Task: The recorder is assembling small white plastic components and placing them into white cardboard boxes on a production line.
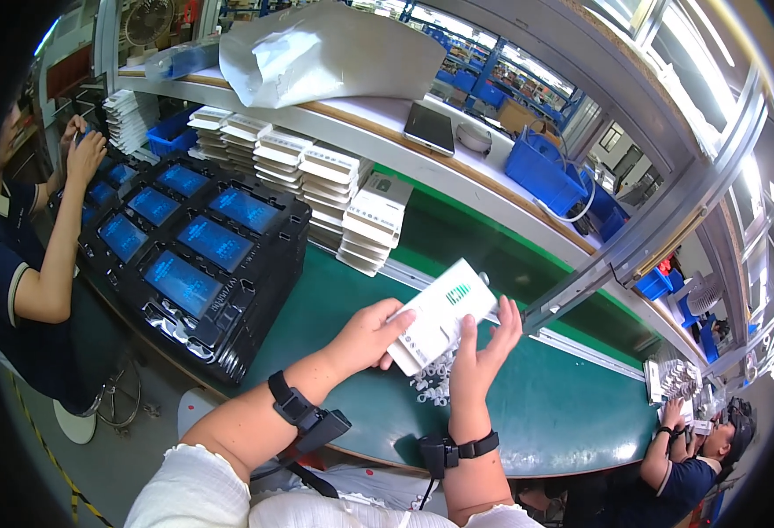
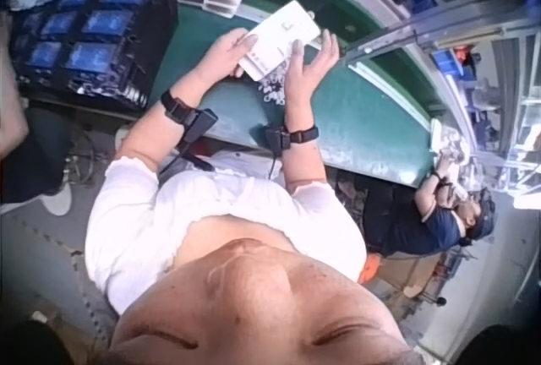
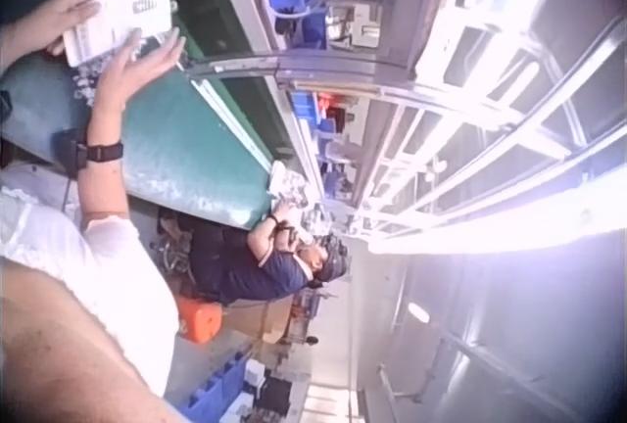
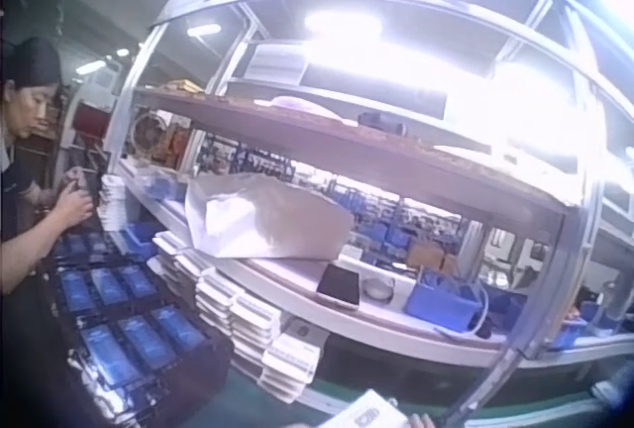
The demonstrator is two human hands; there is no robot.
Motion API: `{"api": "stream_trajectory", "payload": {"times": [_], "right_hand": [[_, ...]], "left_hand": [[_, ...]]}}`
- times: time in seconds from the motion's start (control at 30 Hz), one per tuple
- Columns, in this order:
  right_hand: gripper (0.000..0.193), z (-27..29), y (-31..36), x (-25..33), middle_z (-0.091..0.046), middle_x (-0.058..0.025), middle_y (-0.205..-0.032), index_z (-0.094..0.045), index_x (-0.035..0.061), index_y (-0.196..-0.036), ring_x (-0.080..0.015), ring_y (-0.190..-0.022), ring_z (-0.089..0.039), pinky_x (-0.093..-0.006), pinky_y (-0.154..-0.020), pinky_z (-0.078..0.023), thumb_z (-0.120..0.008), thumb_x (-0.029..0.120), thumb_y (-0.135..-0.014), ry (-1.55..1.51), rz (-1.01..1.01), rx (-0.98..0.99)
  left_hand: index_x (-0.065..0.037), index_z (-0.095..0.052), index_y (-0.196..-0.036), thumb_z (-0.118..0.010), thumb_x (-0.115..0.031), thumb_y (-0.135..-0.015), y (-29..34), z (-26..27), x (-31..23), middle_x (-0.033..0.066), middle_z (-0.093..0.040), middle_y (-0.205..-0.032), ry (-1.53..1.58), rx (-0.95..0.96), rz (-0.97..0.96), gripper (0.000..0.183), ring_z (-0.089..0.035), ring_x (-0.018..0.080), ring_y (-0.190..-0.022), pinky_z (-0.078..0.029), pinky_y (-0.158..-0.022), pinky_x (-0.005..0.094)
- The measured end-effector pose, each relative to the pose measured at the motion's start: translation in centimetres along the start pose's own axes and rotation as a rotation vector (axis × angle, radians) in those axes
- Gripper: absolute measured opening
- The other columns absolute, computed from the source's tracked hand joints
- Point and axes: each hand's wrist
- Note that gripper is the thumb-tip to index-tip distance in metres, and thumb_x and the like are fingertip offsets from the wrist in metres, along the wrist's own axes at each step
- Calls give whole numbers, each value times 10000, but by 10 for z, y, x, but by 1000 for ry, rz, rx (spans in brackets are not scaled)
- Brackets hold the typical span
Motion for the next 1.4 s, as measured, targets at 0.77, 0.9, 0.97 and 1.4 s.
{"api": "stream_trajectory", "payload": {"times": [0.77, 0.9, 0.97, 1.4], "right_hand": [[472, -10, 5, -16, -426, -139, -1190, -436, 7, -1264, -211, -1023, -482, -320, -806, -455, -601, 135, -840, -223, -235, 125], [466, -10, 5, -14, -440, -133, -1168, -443, 4, -1257, -199, -996, -492, -306, -781, -467, -604, 129, -839, -239, -241, 149], [462, -11, 5, -13, -445, -130, -1160, -445, 4, -1255, -195, -983, -496, -302, -776, -467, -603, 128, -839, -258, -251, 159], [438, -11, 6, -10, -456, -123, -1130, -453, 4, -1243, -168, -932, -525, -275, -712, -486, -600, 84, -838, -295, -276, 192]], "left_hand": [[12, -420, -1262, -566, -55, -880, -18, 52, -15, 97, -531, -1161, 635, -169, -385, 414, -539, 161, -1087, -433, -966, 262], [34, -460, -1150, -541, -89, -904, -25, 53, -3, 123, -561, -1066, 628, -295, -367, 287, -587, 184, -1004, -495, -885, 278], [41, -472, -1101, -532, -104, -913, -27, 56, 3, 133, -571, -1030, 593, -375, -320, 245, -607, 194, -964, -516, -849, 280], [65, -365, -1243, -413, -120, -962, -29, 50, -7, 217, -503, -1194, 674, -303, -449, 340, -544, 291, -1115, -477, -933, 362]]}}
Point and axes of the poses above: each hand's wrist, its own y-axis away from the middle knuckle, its own z-axis out of the back of the hand, x = y × z
